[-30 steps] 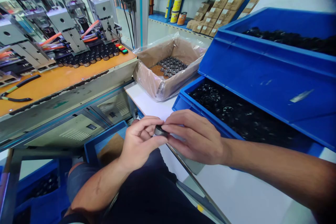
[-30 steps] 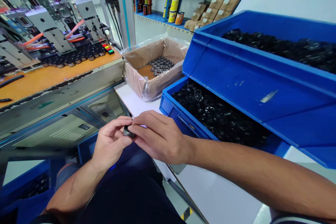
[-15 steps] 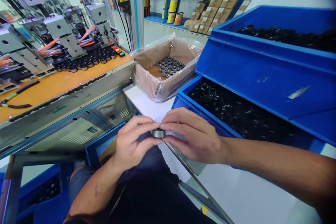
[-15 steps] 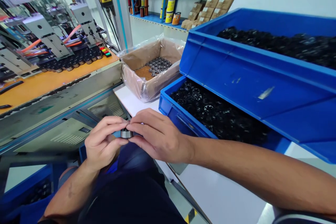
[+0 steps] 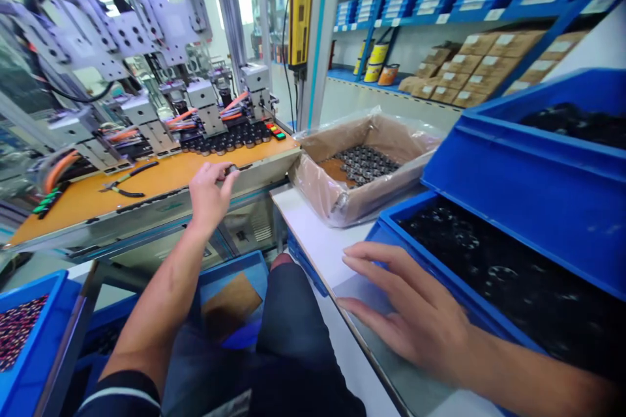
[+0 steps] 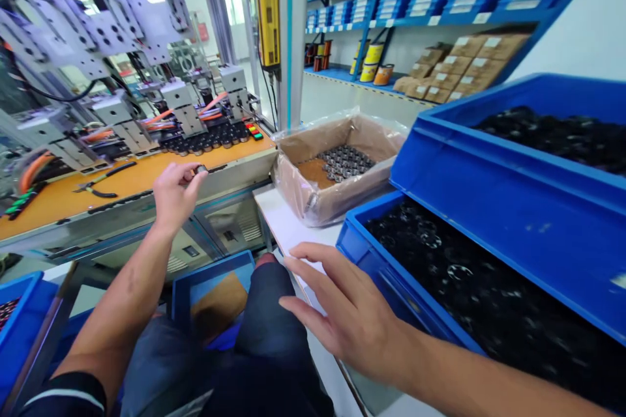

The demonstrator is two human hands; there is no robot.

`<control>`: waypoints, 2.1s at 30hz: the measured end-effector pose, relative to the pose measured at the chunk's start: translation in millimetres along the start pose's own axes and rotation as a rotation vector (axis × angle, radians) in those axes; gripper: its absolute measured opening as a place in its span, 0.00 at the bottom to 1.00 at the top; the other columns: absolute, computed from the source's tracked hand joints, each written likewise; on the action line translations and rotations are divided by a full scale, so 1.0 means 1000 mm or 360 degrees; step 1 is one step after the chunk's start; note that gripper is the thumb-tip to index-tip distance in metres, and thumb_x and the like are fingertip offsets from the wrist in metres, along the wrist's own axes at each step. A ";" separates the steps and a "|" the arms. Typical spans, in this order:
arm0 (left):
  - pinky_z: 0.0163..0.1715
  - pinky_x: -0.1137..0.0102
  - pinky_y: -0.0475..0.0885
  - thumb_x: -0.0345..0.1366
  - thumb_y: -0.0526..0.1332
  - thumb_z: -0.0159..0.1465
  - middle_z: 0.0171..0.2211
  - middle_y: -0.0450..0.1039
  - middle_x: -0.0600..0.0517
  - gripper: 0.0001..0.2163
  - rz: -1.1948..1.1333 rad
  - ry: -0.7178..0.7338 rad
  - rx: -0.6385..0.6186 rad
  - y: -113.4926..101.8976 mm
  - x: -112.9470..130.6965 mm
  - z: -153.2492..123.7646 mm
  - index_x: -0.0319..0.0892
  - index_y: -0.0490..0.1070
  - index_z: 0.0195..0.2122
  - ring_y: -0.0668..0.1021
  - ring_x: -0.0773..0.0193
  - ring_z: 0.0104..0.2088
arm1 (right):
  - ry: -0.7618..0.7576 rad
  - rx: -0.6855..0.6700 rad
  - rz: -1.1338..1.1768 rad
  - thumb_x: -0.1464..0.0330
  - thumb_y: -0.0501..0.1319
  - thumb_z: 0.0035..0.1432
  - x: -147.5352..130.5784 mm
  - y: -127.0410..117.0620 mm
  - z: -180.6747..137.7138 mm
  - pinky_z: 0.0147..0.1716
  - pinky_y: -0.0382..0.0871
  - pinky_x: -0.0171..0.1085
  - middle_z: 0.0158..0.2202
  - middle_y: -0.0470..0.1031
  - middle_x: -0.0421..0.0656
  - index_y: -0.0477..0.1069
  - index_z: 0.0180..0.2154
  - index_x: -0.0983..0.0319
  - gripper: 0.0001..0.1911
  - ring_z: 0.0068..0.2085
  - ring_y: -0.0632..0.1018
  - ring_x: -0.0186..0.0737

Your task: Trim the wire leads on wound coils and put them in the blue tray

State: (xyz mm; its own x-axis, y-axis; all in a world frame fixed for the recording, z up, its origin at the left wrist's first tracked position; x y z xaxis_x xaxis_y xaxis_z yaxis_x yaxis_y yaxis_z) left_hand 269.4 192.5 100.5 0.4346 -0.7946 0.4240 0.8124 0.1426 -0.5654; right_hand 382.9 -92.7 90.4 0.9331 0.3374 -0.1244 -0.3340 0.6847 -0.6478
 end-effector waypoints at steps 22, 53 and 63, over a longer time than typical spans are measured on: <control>0.59 0.52 0.67 0.42 0.59 0.65 0.53 0.77 0.40 0.16 0.0549 -0.0244 0.0352 -0.127 -0.104 -0.115 0.41 0.73 0.50 0.75 0.48 0.57 | -0.0281 -0.0192 -0.0239 0.67 0.52 0.69 -0.007 0.033 -0.004 0.40 0.81 0.36 0.45 0.77 0.51 0.72 0.46 0.64 0.12 0.44 0.81 0.41; 0.58 0.56 0.61 0.31 0.69 0.57 0.40 0.78 0.47 0.21 0.0813 -0.0117 0.0617 -0.157 -0.226 -0.149 0.51 0.70 0.51 0.65 0.51 0.62 | -0.0400 -0.0802 0.0482 0.59 0.61 0.62 -0.062 0.381 0.291 0.49 0.75 0.51 0.54 0.69 0.57 0.62 0.59 0.66 0.28 0.53 0.73 0.52; 0.59 0.50 0.65 0.35 0.65 0.61 0.54 0.76 0.44 0.15 -0.0124 -0.1180 -0.0148 -0.227 -0.217 -0.103 0.46 0.76 0.50 0.73 0.48 0.58 | 0.0266 -0.1405 0.0926 0.74 0.64 0.49 -0.090 0.373 0.306 0.45 0.75 0.50 0.44 0.72 0.54 0.72 0.48 0.68 0.21 0.44 0.76 0.50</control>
State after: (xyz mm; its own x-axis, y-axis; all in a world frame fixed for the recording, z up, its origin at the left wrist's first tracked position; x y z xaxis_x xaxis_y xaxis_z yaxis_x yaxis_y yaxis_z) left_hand -49.2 272.1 64.3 0.5521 -0.1899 0.8119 0.8294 0.0255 -0.5581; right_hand 133.4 330.1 89.6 0.6903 0.3227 -0.6476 -0.5815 -0.2852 -0.7619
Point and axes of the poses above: each hand's wrist, its own z-axis towards the middle knuckle, its own y-axis out of the palm, x = y × z, the point moved 9 cm from there along z, towards the middle knuckle
